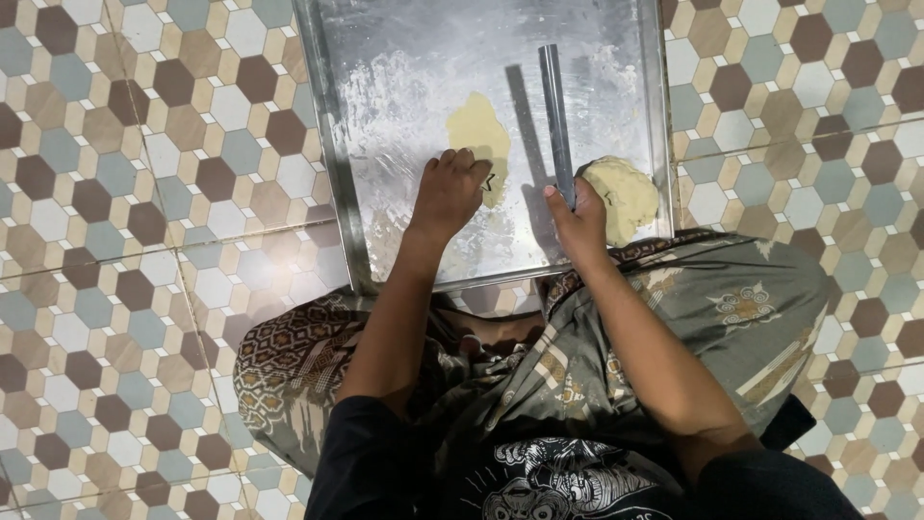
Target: Rolling out small pieces of dough on a metal tray and using a star-shaped cutter to create cookie shapes.
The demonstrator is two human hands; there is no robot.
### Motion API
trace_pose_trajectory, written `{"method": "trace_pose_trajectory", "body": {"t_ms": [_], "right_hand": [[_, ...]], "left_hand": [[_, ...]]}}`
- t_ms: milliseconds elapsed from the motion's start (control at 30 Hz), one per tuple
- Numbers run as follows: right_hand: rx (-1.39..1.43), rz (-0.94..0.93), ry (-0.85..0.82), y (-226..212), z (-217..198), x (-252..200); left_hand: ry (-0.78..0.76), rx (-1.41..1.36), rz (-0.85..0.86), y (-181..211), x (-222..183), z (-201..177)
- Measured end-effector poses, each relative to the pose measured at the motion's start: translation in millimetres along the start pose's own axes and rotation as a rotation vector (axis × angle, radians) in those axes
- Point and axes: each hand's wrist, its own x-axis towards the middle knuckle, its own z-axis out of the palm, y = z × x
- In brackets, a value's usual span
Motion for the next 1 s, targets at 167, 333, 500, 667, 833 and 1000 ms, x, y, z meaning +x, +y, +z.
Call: {"method": "trace_pose_trajectory", "body": {"t_ms": [167, 333, 500, 667, 833, 1000], "right_hand": [[-0.002, 0.005, 0.006, 1, 0, 0], [0.016, -0.002, 0.005, -1, 1, -1], [0.016, 0.000, 0.005, -1, 1, -2], [0.028, -0.003, -0.002, 4, 1, -1], [0.016, -0.007, 0.001, 10, 2, 0], [0.016, -0.017, -0.003, 15, 2, 1]], "left_hand": [[0.013, 0.001, 0.017, -2, 1, 16], [0.052, 0.010, 0.036, 2, 2, 11], [0.072, 0.038, 0.046, 3, 2, 9], [0.085, 0.051, 0.056, 4, 1, 9], [0.069, 0.036, 0.049, 5, 1, 8], [0.057, -0.031, 0.032, 2, -2, 6]]}}
